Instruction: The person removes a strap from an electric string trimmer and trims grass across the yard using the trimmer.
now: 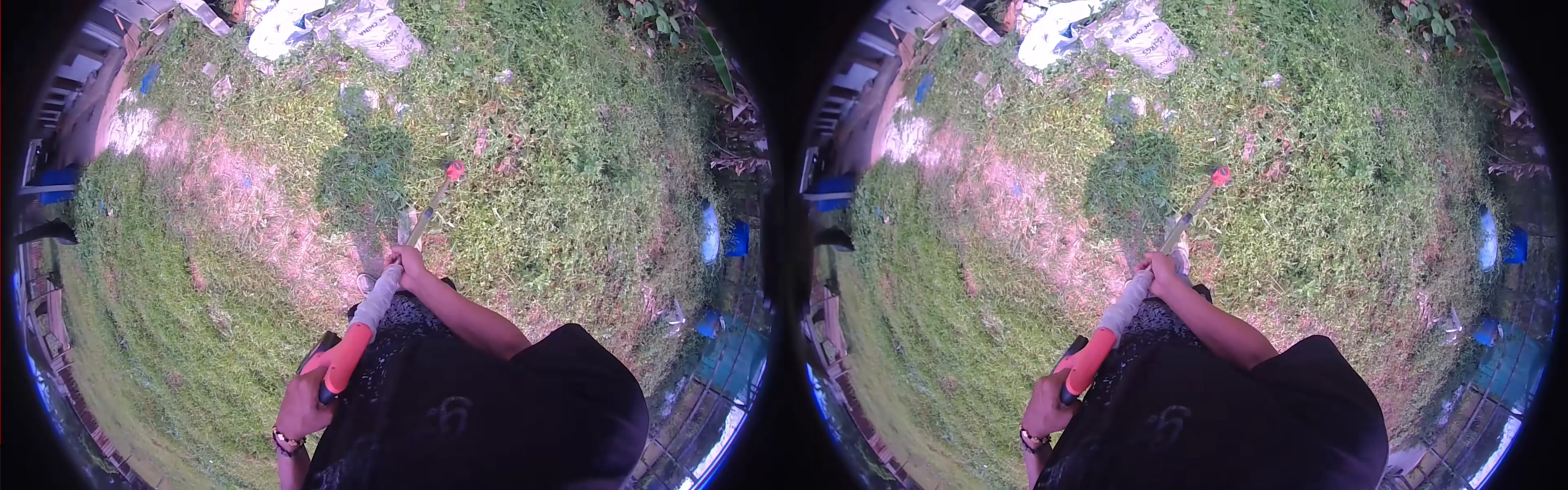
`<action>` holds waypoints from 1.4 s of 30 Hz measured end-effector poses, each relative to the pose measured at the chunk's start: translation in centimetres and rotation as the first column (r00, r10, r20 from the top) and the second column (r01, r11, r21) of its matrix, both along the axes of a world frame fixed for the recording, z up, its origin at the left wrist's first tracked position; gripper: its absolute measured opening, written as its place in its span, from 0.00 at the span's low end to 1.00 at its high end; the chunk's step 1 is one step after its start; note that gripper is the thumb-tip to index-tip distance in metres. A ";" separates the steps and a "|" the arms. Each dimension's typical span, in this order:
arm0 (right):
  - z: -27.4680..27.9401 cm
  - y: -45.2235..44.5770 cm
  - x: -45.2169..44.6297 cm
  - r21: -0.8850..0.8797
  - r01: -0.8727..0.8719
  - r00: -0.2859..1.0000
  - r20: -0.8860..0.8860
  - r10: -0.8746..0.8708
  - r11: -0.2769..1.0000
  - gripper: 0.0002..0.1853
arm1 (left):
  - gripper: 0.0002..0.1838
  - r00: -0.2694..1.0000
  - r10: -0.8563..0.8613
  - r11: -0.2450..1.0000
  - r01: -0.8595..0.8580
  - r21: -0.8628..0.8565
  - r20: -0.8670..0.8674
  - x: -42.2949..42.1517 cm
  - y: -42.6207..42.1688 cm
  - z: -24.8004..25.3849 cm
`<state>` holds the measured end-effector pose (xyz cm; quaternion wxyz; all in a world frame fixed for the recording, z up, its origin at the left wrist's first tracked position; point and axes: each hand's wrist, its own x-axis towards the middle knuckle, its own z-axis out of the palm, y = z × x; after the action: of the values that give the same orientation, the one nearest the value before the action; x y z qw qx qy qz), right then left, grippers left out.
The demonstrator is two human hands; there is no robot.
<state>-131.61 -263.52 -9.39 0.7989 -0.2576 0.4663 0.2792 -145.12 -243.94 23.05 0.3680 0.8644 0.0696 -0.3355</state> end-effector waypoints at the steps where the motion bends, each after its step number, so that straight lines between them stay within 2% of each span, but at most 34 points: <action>1: 0.1 1.5 0.0 0.026 -0.066 0.996 0.058 0.064 0.998 0.05 | 0.15 1.000 0.027 0.999 -0.026 0.019 -0.007 -0.8 0.1 0.8; 3: 1.0 4.9 -0.1 0.005 -0.166 0.983 0.079 0.165 0.986 0.05 | 0.15 0.996 0.085 0.996 -0.085 0.039 -0.005 -3.0 0.5 1.7; 7: 0.5 12.0 -1.2 0.037 -0.330 0.940 0.101 0.325 0.943 0.07 | 0.16 0.945 0.324 0.946 -0.324 -0.005 0.043 -7.2 0.2 1.6; 10: 1.2 16.2 -1.6 0.054 -0.421 0.900 0.152 0.409 0.905 0.02 | 0.16 0.913 0.400 0.916 -0.402 0.001 0.077 -8.9 0.2 1.3; 13: 1.2 18.6 -2.6 0.054 -0.466 0.879 0.144 0.455 0.883 0.02 | 0.17 0.907 0.412 0.910 -0.415 0.016 0.081 -10.3 1.0 1.2; 15: 1.0 18.9 -3.5 0.022 -0.421 0.899 0.144 0.414 0.907 0.02 | 0.17 0.916 0.395 0.918 -0.397 0.017 0.071 -10.7 1.8 0.9; 19: -0.1 16.0 -4.8 -0.093 -0.409 0.894 0.157 0.419 0.908 0.03 | 0.17 0.956 0.293 0.956 -0.293 -0.013 0.027 -11.4 3.8 0.0; 22: -1.6 12.4 -6.4 -0.135 -0.178 0.980 0.067 0.188 0.975 0.03 | 0.17 0.987 0.157 0.985 -0.158 -0.068 -0.011 -11.2 5.5 -1.4; 25: -2.8 7.8 -8.4 -0.236 -0.023 0.999 0.038 0.033 0.971 0.03 | 0.18 1.000 -0.029 0.986 0.030 -0.163 0.009 -9.3 6.8 -3.0; 28: -4.9 2.6 -11.2 -0.276 0.059 0.998 0.003 -0.061 0.959 0.04 | 0.19 0.974 -0.219 0.939 0.228 -0.258 0.063 -6.5 6.9 -5.1; 29: -4.9 1.2 -12.1 -0.316 0.131 0.990 -0.004 -0.139 0.940 0.04 | 0.22 0.962 -0.261 0.918 0.272 -0.288 0.078 -6.0 7.0 -6.5; 31: -3.1 -0.9 -14.1 -0.395 0.259 0.957 -0.016 -0.289 0.882 0.05 | 0.24 0.943 -0.326 0.867 0.323 -0.380 0.057 -3.8 6.0 -6.0; 33: -5.3 -3.4 -17.1 -0.376 0.323 0.923 -0.079 -0.377 0.869 0.05 | 0.26 0.905 -0.417 0.797 0.409 -0.444 0.086 -2.6 5.6 -6.6; 34: -6.1 -4.2 -18.2 -0.364 0.355 0.903 -0.107 -0.417 0.861 0.05 | 0.27 0.882 -0.470 0.791 0.436 -0.429 0.030 -2.1 5.4 -6.7; 35: -3.4 -4.1 -18.5 -0.364 0.469 0.843 -0.085 -0.530 0.804 0.02 | 0.28 0.856 -0.517 0.785 0.461 -0.414 -0.026 -1.7 5.3 -6.8; 38: -6.8 -4.9 -21.4 -0.437 0.467 0.817 -0.119 -0.564 0.768 0.03 | 0.29 0.823 -0.552 0.796 0.471 -0.380 -0.136 -1.6 4.9 -6.5; 39: -7.9 -5.2 -21.9 -0.391 0.502 0.789 -0.159 -0.594 0.772 0.04 | 0.29 0.821 -0.547 0.806 0.464 -0.368 -0.164 -1.8 4.8 -6.2; 42: -0.5 -3.0 -19.3 -0.360 0.435 0.845 -0.156 -0.512 0.826 0.04 | 0.23 0.884 -0.459 0.798 0.452 -0.399 0.083 -3.6 4.7 -5.2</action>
<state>-150.91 -266.50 -9.92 0.7284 -0.2188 0.6488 0.0233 -148.75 -239.20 17.81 0.4475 0.7568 -0.2082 -0.4286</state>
